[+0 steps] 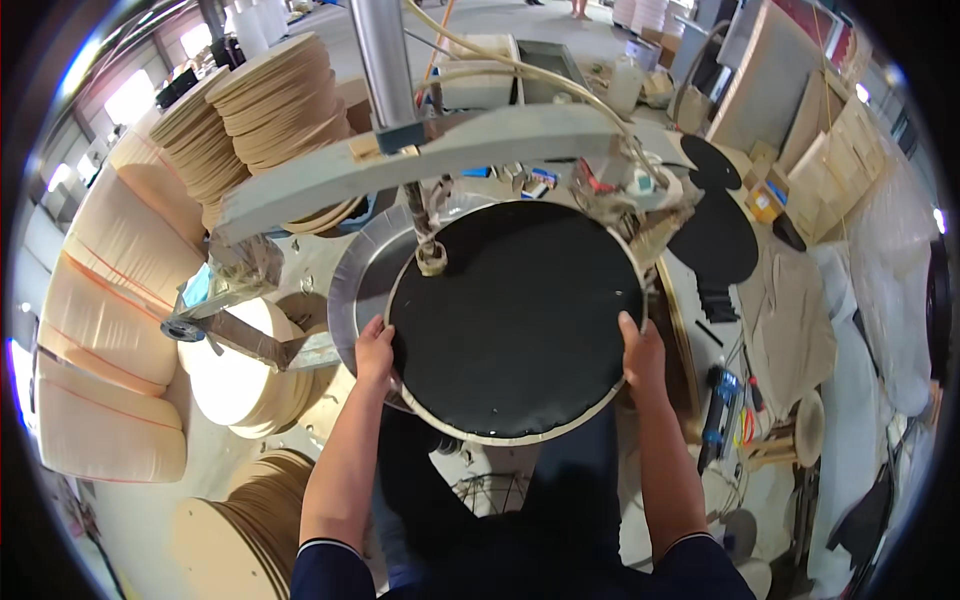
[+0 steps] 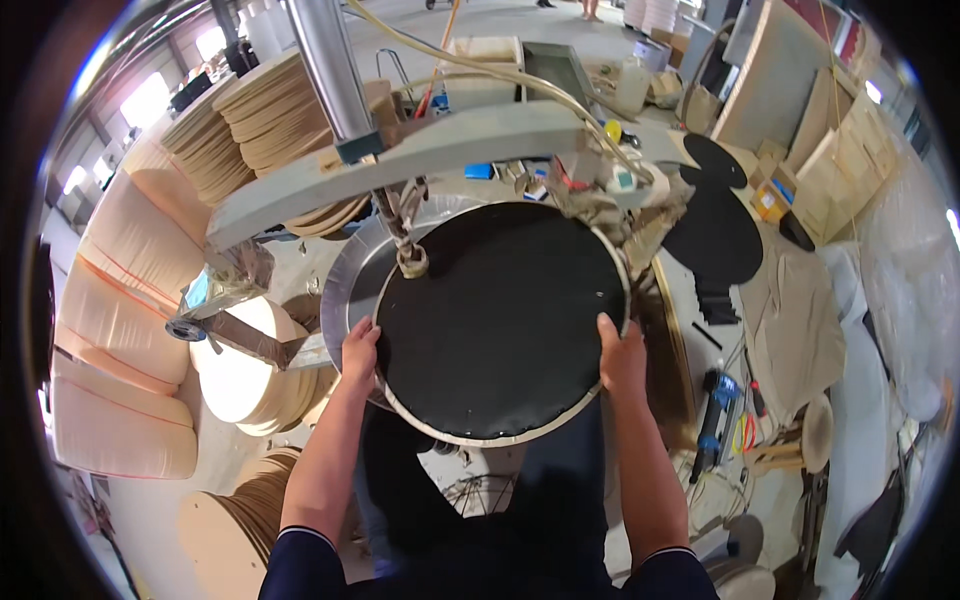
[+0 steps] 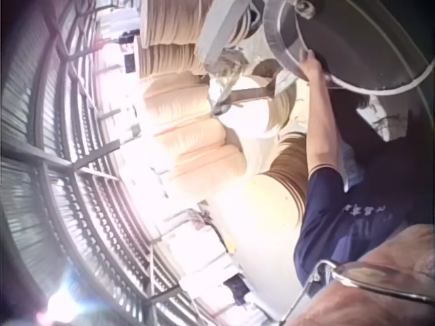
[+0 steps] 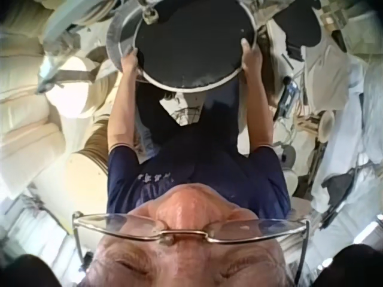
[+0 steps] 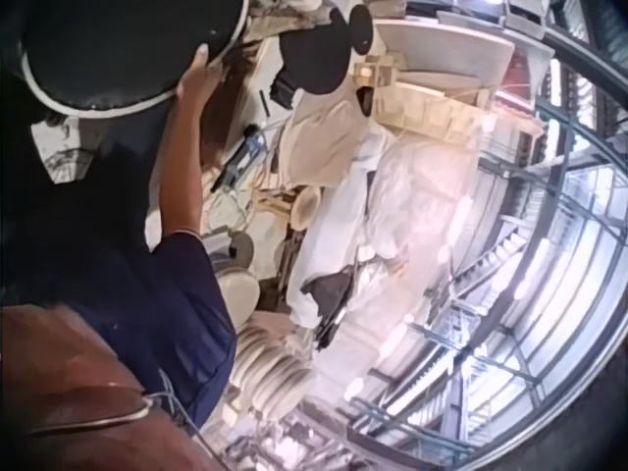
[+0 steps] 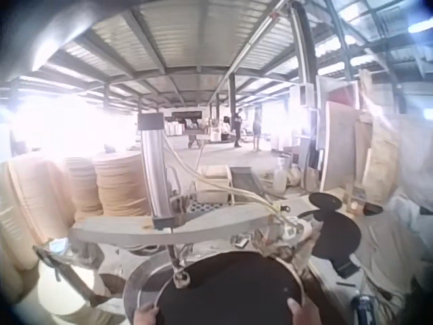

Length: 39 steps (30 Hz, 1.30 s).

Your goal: The person is using a pneumatic stapler to attach a black fabric cover to a circular wooden furniture base.

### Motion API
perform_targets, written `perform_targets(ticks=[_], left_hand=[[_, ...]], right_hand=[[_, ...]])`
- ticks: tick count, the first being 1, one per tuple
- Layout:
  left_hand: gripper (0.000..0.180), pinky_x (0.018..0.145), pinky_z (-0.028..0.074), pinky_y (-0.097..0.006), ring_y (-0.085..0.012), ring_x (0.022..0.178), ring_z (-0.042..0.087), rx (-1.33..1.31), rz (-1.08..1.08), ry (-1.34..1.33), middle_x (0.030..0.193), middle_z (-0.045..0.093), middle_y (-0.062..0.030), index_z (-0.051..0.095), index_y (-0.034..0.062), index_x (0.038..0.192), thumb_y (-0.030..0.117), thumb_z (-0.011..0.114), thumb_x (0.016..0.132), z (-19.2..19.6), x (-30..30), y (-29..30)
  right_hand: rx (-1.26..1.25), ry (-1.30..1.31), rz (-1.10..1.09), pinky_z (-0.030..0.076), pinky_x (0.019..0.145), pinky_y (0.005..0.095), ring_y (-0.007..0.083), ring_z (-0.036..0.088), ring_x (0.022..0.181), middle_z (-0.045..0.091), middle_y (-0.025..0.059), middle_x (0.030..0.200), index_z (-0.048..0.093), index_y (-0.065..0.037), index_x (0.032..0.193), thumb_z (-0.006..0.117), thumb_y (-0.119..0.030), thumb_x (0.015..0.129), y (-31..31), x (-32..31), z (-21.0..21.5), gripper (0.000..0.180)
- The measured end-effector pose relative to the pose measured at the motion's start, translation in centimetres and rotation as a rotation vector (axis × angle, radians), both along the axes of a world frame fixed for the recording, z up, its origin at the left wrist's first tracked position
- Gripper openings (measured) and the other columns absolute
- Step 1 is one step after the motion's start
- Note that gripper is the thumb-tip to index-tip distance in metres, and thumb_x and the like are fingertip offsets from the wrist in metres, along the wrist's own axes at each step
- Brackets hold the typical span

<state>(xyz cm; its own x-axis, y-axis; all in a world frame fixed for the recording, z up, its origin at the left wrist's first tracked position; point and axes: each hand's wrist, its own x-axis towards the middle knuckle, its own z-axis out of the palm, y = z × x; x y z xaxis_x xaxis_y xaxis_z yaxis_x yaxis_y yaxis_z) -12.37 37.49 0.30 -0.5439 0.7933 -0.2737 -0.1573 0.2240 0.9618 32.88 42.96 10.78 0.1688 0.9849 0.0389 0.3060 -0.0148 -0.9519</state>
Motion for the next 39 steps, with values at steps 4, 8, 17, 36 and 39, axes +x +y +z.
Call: perform_targets(ticks=[4, 8, 17, 36, 39], left_hand=[[0.057, 0.116, 0.046, -0.036, -0.0255, 0.135, 0.061, 0.041, -0.065, -0.161, 0.151, 0.061, -0.0177, 0.042, -0.0039, 0.16, 0.002, 0.059, 0.106, 3.5, 4.6, -1.2], [0.057, 0.116, 0.046, -0.034, -0.0245, 0.141, 0.057, 0.058, -0.132, -0.236, 0.154, 0.059, -0.0175, 0.042, -0.0024, 0.161, -0.001, 0.058, 0.106, 8.0, 9.3, -4.4], [0.048, 0.119, 0.042, -0.034, -0.0204, 0.141, 0.056, 0.09, -0.186, -0.004, 0.156, 0.058, -0.0103, 0.045, 0.0025, 0.161, 0.018, 0.048, 0.115, 7.2, 12.2, -8.4], [0.061, 0.112, 0.051, -0.039, -0.0252, 0.13, 0.063, -0.146, -0.27, -0.457, 0.144, 0.065, -0.0129, 0.055, 0.0004, 0.151, 0.047, 0.057, 0.111, 9.2, 11.6, -7.3], [0.059, 0.109, 0.053, -0.037, -0.0249, 0.124, 0.066, -0.165, -0.253, -0.307, 0.14, 0.068, -0.0146, 0.059, -0.0034, 0.145, 0.043, 0.061, 0.11, 8.3, 11.3, -6.7]], right_hand=[[-0.11, 0.086, -0.168, 0.051, 0.1, 0.0357, 0.0217, 0.067, 0.114, 0.073, 0.0128, 0.125, 0.065, 0.003, 0.135, 0.066, -0.032, 0.107, -8.3, 3.2, 1.1, 0.045], [-0.136, 0.251, -0.282, 0.049, 0.102, 0.0339, 0.0207, 0.066, 0.115, 0.071, 0.0123, 0.128, 0.062, 0.004, 0.138, 0.063, -0.032, 0.109, -15.6, 7.1, -1.5, 0.046], [-0.208, 0.474, -0.282, 0.046, 0.103, 0.0311, 0.0167, 0.061, 0.118, 0.068, 0.0058, 0.129, 0.059, 0.0, 0.143, 0.057, -0.035, 0.113, -21.5, 9.4, -4.4, 0.046], [-0.357, 0.281, -0.39, 0.04, 0.117, 0.0356, 0.025, 0.057, 0.137, 0.062, 0.0159, 0.148, 0.054, 0.005, 0.152, 0.047, -0.051, 0.113, -17.0, 10.9, -4.5, 0.068], [-0.32, 0.214, -0.381, 0.045, 0.111, 0.0349, 0.0231, 0.063, 0.127, 0.068, 0.0149, 0.138, 0.061, 0.005, 0.144, 0.047, -0.049, 0.114, -16.6, 9.9, -3.3, 0.063]])
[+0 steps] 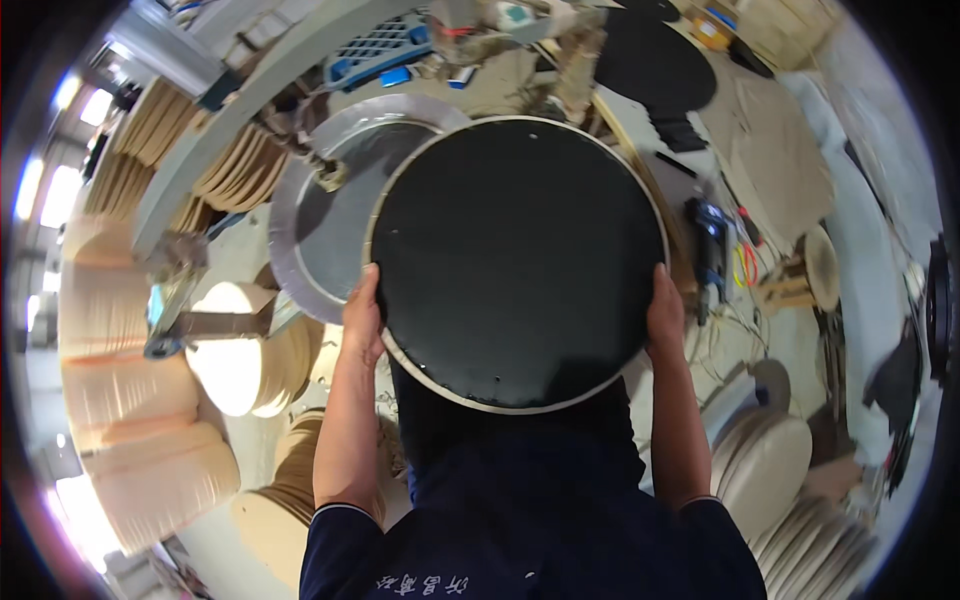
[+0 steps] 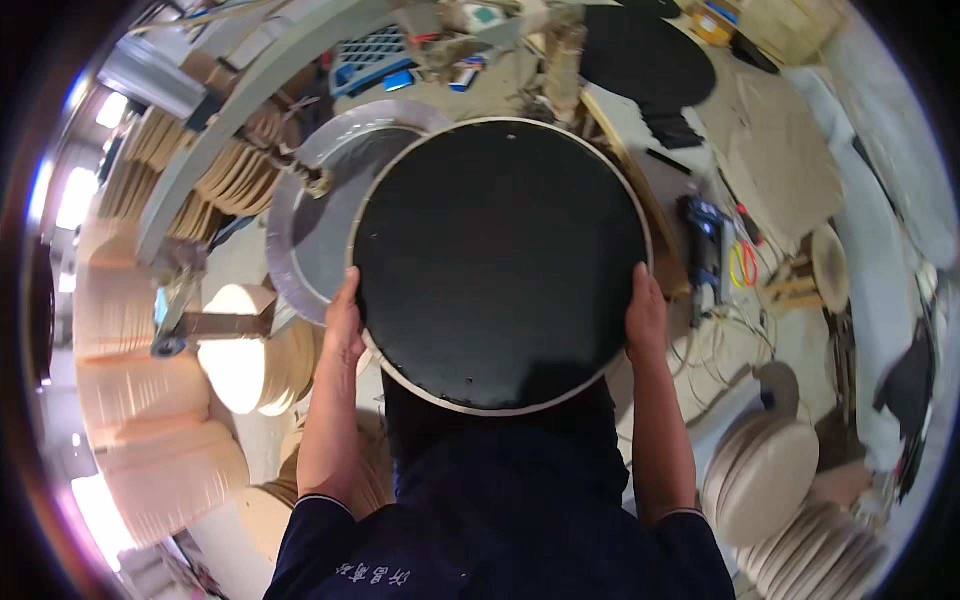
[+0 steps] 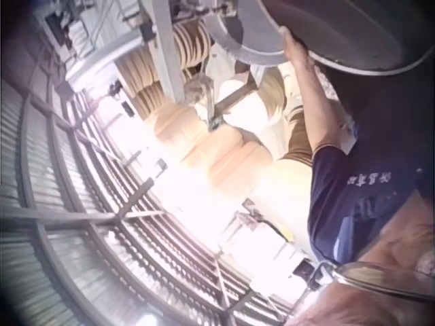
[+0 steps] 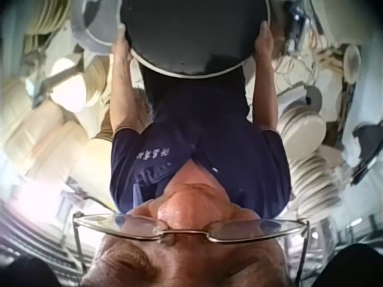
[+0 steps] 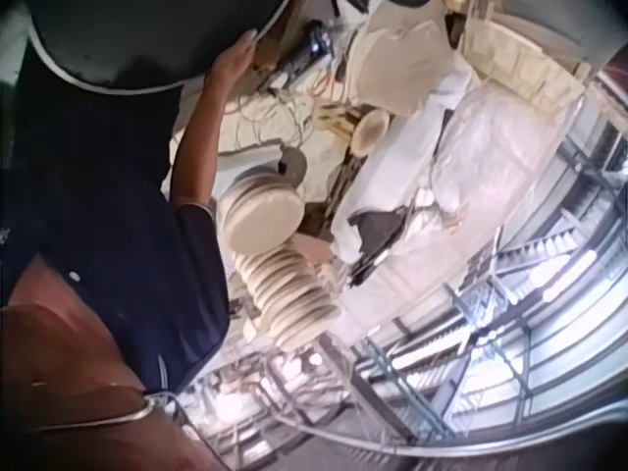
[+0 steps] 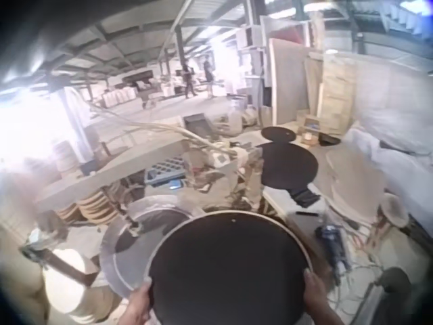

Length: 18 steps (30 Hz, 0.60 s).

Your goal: The person is using a pneumatic stapler to attach a black fabric cover to a circular wooden furniture base.

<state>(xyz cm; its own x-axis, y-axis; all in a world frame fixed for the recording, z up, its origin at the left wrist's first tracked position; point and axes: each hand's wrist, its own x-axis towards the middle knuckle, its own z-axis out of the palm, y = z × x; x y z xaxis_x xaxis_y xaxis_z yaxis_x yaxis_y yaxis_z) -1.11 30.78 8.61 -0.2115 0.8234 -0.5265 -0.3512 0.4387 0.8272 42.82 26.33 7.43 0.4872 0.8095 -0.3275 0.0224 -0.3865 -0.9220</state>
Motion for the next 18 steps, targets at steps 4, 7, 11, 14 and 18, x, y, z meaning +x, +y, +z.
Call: perform_targets(ticks=[4, 7, 11, 14, 18], left_hand=[[0.058, 0.11, 0.051, -0.036, -0.0245, 0.127, 0.065, 0.035, -0.025, -0.02, 0.142, 0.067, -0.0147, 0.059, -0.0044, 0.146, 0.042, 0.059, 0.111, -1.5, -1.0, -0.1], [0.059, 0.111, 0.05, -0.036, -0.0249, 0.129, 0.064, 0.051, -0.055, -0.053, 0.144, 0.066, -0.0153, 0.058, -0.0056, 0.146, 0.042, 0.058, 0.112, -1.3, -0.7, 0.0], [0.059, 0.111, 0.05, -0.036, -0.0249, 0.129, 0.063, 0.04, -0.071, -0.071, 0.144, 0.065, -0.0163, 0.057, -0.006, 0.146, 0.042, 0.058, 0.111, -1.6, -1.2, -0.4], [0.06, 0.112, 0.049, -0.037, -0.0256, 0.131, 0.063, 0.037, -0.081, -0.071, 0.146, 0.064, -0.0171, 0.056, -0.0064, 0.148, 0.041, 0.058, 0.112, -1.0, -1.1, -0.5], [0.064, 0.115, 0.047, -0.038, -0.0263, 0.135, 0.06, 0.002, -0.066, -0.094, 0.15, 0.06, -0.0173, 0.053, -0.0071, 0.15, 0.043, 0.059, 0.111, -1.5, -2.1, -0.2]], right_hand=[[-0.011, -0.043, -0.059, 0.048, 0.103, 0.0328, 0.0183, 0.065, 0.114, 0.073, 0.0089, 0.121, 0.069, 0.004, 0.131, 0.048, -0.046, 0.115, -0.3, -0.7, -0.1, 0.057], [0.14, 0.063, -0.1, 0.049, 0.098, 0.0312, 0.0157, 0.065, 0.109, 0.074, 0.0086, 0.116, 0.071, 0.005, 0.126, 0.046, -0.044, 0.116, -1.0, -0.5, -1.6, 0.056], [0.169, 0.124, -0.111, 0.05, 0.098, 0.0287, 0.0145, 0.066, 0.106, 0.075, 0.0088, 0.114, 0.072, 0.007, 0.123, 0.046, -0.042, 0.117, -1.8, -0.6, -2.1, 0.056], [0.094, 0.032, -0.129, 0.049, 0.102, 0.0292, 0.0172, 0.068, 0.113, 0.074, 0.0118, 0.126, 0.067, 0.007, 0.134, 0.043, -0.046, 0.116, -2.4, -1.0, -1.6, 0.061], [0.048, -0.145, -0.257, 0.049, 0.102, 0.0325, 0.0194, 0.068, 0.111, 0.076, 0.0136, 0.114, 0.071, 0.008, 0.126, 0.044, -0.043, 0.116, -3.7, -3.4, 0.9, 0.059]])
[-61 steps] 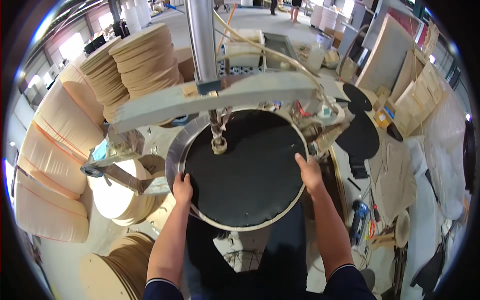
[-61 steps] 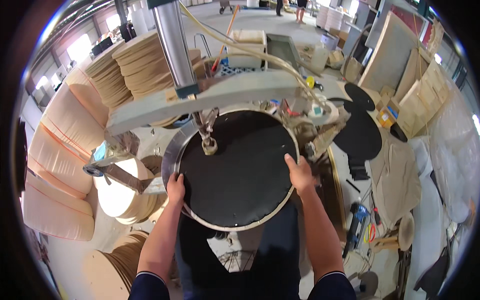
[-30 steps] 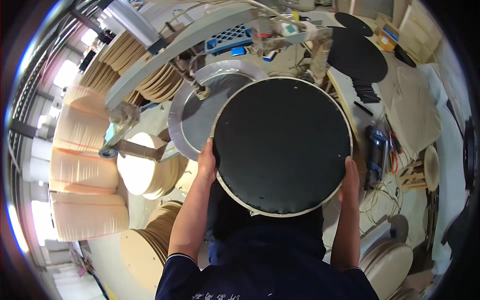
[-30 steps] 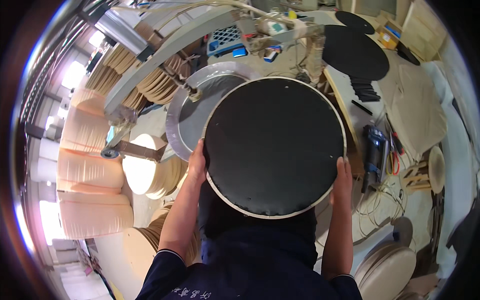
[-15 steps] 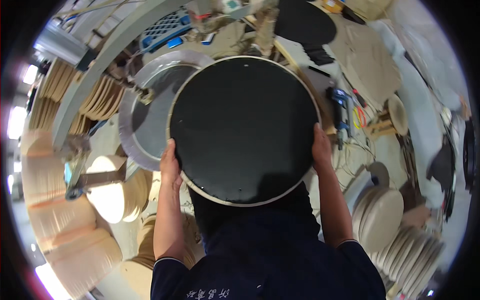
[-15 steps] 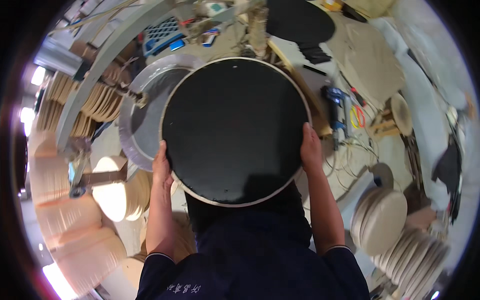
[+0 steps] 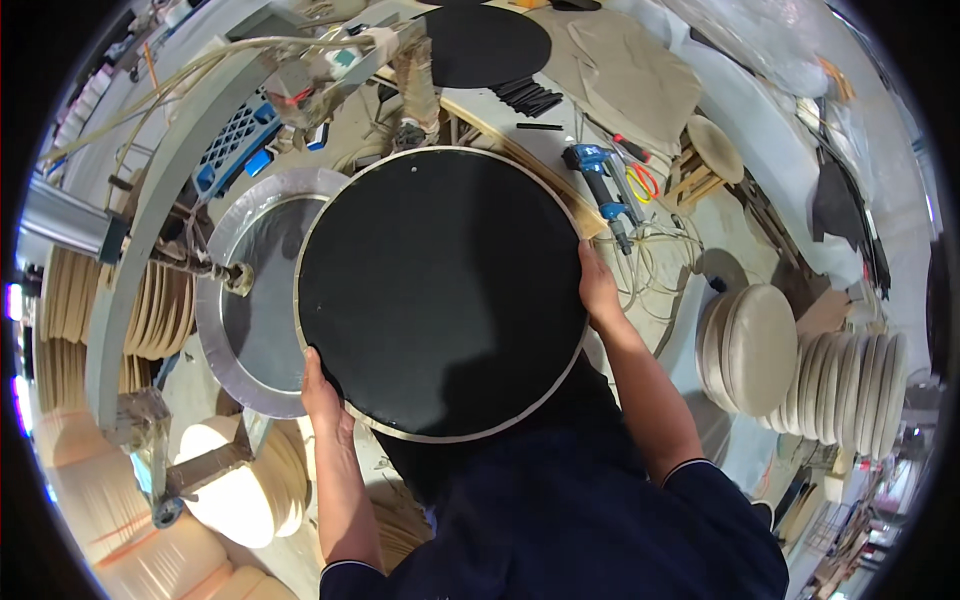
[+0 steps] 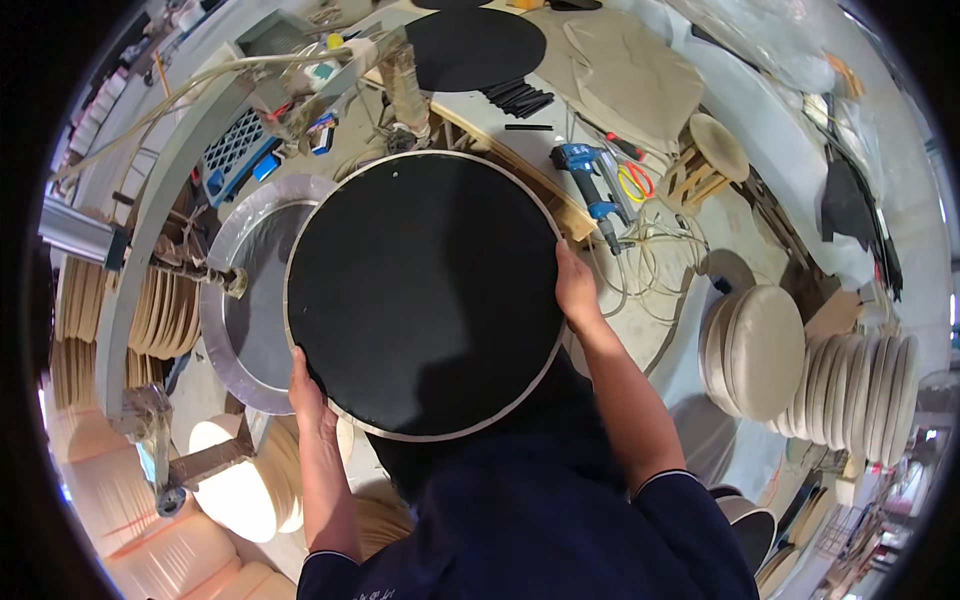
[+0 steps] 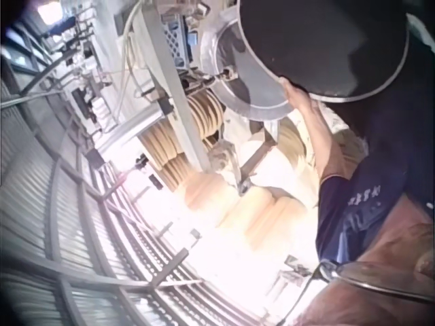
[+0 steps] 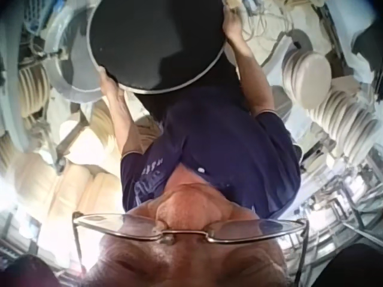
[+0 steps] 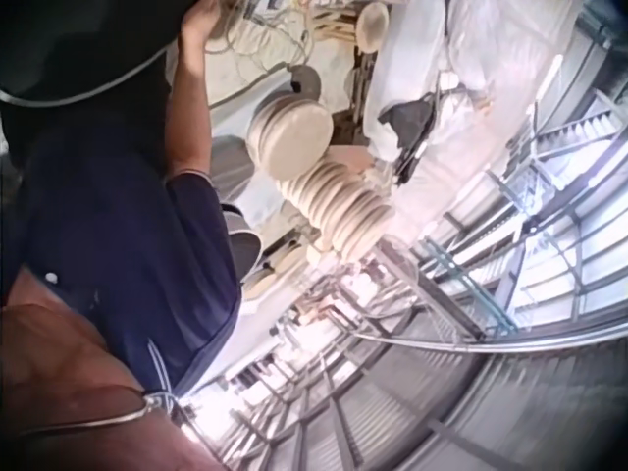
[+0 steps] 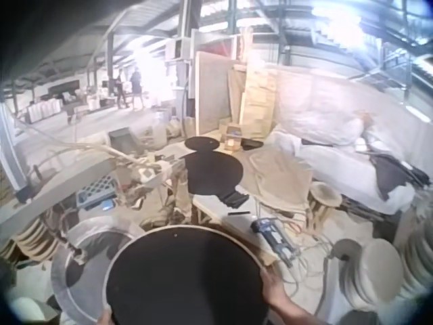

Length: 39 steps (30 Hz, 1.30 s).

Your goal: The person is using a pneumatic stapler to attach a black fabric cover to a circular wooden furniture base.

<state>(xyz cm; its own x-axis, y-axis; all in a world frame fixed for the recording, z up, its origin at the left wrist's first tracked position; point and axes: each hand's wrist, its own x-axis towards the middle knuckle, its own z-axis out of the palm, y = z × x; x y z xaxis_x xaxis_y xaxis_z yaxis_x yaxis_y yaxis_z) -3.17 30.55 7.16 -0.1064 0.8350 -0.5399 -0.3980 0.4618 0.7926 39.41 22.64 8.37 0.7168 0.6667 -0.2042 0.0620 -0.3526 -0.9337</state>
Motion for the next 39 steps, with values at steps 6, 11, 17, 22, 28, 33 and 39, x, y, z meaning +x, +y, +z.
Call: perform_targets(ticks=[6, 11, 17, 22, 28, 33, 39], left_hand=[[0.075, 0.119, 0.045, -0.042, -0.0281, 0.139, 0.057, -0.04, -0.224, -0.137, 0.156, 0.058, -0.0125, 0.052, 0.0002, 0.155, 0.052, 0.067, 0.104, -0.8, -0.3, 1.2], [0.079, 0.12, 0.045, -0.045, -0.0324, 0.145, 0.051, -0.017, -0.25, -0.199, 0.163, 0.05, -0.0159, 0.044, -0.0017, 0.159, 0.054, 0.062, 0.105, 0.5, -1.2, 1.3], [0.069, 0.115, 0.051, -0.045, -0.0325, 0.141, 0.056, 0.035, -0.221, -0.091, 0.16, 0.053, -0.0156, 0.047, -0.0008, 0.157, 0.046, 0.061, 0.109, 4.8, 3.3, 1.5], [0.071, 0.115, 0.048, -0.044, -0.0327, 0.145, 0.051, 0.118, -0.231, -0.004, 0.163, 0.049, -0.0157, 0.046, -0.0013, 0.158, 0.048, 0.06, 0.108, 8.0, 8.1, 4.7], [0.072, 0.117, 0.047, -0.046, -0.0322, 0.14, 0.057, 0.132, -0.432, 0.028, 0.161, 0.051, -0.0157, 0.048, 0.0059, 0.159, 0.058, 0.048, 0.11, 15.1, 23.7, 4.6], [0.068, 0.12, 0.042, -0.042, -0.0265, 0.145, 0.051, 0.527, -1.066, -0.226, 0.167, 0.045, -0.0118, 0.042, 0.0065, 0.163, 0.053, 0.045, 0.114, 12.5, 31.3, 6.3], [0.062, 0.108, 0.051, -0.039, -0.0228, 0.129, 0.065, 0.387, -1.039, 0.106, 0.155, 0.059, -0.0125, 0.048, 0.0046, 0.16, 0.04, 0.06, 0.111, 4.8, 32.3, 3.7]], right_hand=[[0.024, -0.079, 0.013, 0.046, 0.113, 0.0425, 0.0338, 0.064, 0.131, 0.07, 0.0245, 0.134, 0.071, 0.001, 0.131, 0.039, -0.039, 0.116, -2.7, 1.6, -4.0, 0.053], [0.062, 0.618, 0.141, 0.058, 0.086, 0.038, 0.0195, 0.072, 0.094, 0.077, 0.0102, 0.11, 0.074, -0.001, 0.125, 0.058, -0.051, 0.108, -2.2, 1.3, 0.2, 0.055], [0.265, 0.791, 0.1, 0.056, 0.094, 0.0356, 0.0168, 0.07, 0.107, 0.072, 0.0078, 0.125, 0.064, -0.004, 0.139, 0.069, -0.042, 0.104, -6.2, 3.6, 1.3, 0.052], [0.38, 1.004, 0.295, 0.052, 0.111, 0.0392, 0.0206, 0.064, 0.128, 0.065, 0.0074, 0.143, 0.048, -0.007, 0.157, 0.08, -0.029, 0.097, -13.1, 6.8, 3.2, 0.072], [0.721, 0.948, -0.086, 0.06, 0.099, 0.0443, 0.0286, 0.072, 0.116, 0.07, 0.0184, 0.132, 0.056, 0.003, 0.146, 0.075, -0.025, 0.099, -21.7, 7.8, 1.5, 0.058], [0.883, 0.841, -0.446, 0.055, 0.109, 0.0486, 0.0324, 0.069, 0.121, 0.069, 0.019, 0.137, 0.057, 0.005, 0.145, 0.066, -0.033, 0.104, -28.5, 10.1, 3.1, 0.057], [0.965, 0.444, -0.944, 0.046, 0.12, 0.0486, 0.0351, 0.061, 0.134, 0.062, 0.0215, 0.147, 0.052, 0.004, 0.149, 0.067, -0.033, 0.101, -35.6, 17.5, 2.9, 0.062]])
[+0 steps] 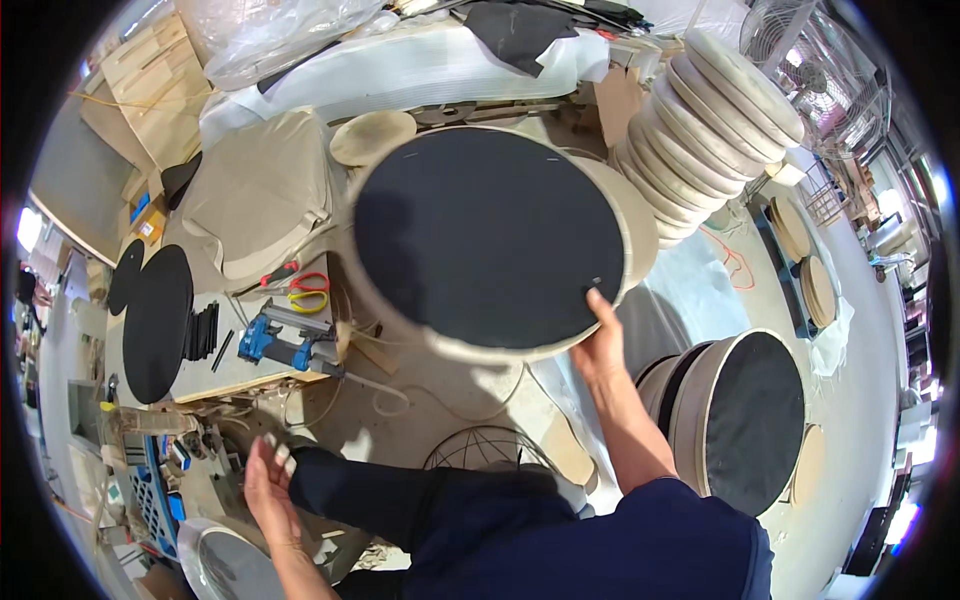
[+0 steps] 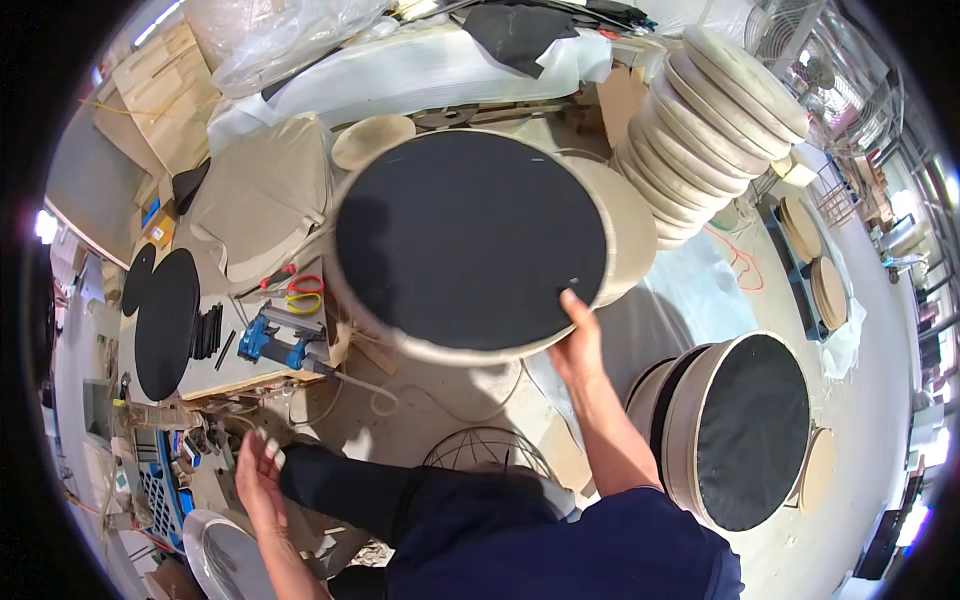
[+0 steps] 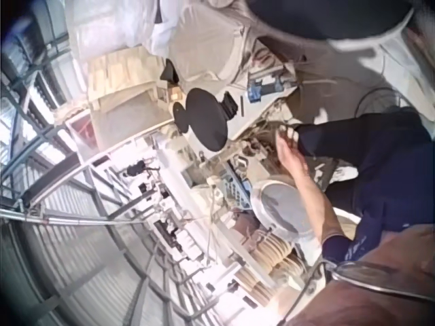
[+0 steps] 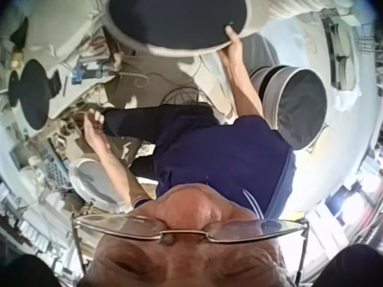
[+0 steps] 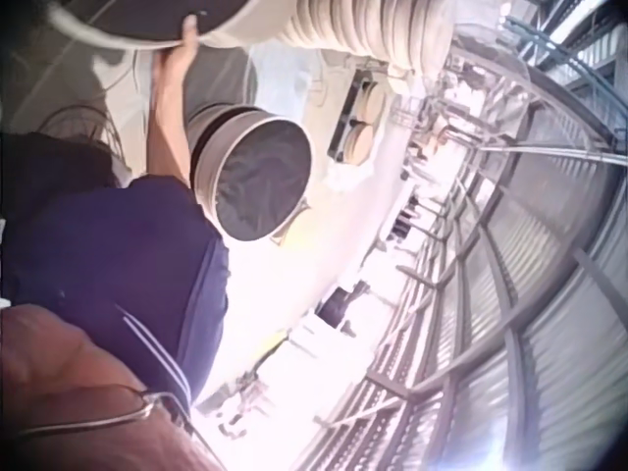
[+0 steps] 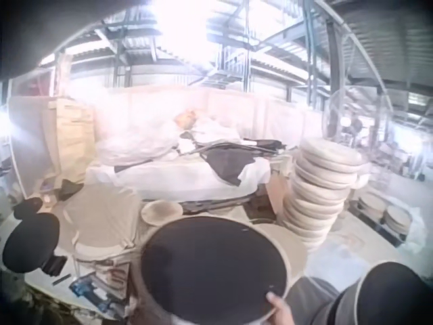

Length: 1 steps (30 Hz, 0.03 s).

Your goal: The person is using a pneumatic stapler to attach a black fabric cover to a circular wooden furniture base.

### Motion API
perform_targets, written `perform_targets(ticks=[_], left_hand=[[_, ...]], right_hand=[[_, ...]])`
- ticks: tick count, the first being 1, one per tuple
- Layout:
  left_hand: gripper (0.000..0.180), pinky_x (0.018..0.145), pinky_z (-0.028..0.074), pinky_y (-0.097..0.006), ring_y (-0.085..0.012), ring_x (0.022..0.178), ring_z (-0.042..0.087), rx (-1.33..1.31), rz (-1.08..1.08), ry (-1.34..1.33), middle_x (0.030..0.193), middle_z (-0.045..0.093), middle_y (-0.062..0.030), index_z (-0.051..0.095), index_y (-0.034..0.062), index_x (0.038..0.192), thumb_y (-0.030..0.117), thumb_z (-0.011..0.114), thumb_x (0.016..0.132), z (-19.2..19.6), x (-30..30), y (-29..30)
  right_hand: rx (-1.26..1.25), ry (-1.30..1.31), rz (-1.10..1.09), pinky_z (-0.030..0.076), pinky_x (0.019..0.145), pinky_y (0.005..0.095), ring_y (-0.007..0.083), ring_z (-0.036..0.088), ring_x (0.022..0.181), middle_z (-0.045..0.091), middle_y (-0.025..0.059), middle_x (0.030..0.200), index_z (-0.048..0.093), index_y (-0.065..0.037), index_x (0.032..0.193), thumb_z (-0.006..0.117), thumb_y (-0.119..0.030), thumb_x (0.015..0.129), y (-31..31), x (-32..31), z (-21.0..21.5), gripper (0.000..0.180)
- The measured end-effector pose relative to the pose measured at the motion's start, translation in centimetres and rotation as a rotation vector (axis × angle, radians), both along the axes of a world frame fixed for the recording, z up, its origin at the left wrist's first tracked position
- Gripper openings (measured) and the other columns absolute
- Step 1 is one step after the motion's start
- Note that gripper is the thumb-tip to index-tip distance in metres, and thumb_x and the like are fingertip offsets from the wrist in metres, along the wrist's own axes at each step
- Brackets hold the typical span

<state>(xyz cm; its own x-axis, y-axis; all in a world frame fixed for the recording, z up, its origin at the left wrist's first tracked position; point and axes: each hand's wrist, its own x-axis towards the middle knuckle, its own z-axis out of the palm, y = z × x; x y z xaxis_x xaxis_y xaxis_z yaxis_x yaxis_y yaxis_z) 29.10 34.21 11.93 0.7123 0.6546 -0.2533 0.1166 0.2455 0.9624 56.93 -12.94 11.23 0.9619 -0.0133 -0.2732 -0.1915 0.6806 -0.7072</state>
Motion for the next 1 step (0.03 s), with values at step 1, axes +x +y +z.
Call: perform_targets(ticks=[1], left_hand=[[0.062, 0.108, 0.051, -0.039, -0.0228, 0.129, 0.065, -0.004, -0.003, -0.007, 0.155, 0.059, -0.0125, 0.048, 0.0046, 0.16, 0.04, 0.06, 0.111, -0.46, 0.5, -0.02]], right_hand=[[-0.016, -0.067, 0.011, 0.045, 0.122, 0.0493, 0.037, 0.059, 0.139, 0.06, 0.0223, 0.15, 0.05, 0.004, 0.15, 0.067, -0.034, 0.101, -1.65, 1.64, 0.16, 0.065]])
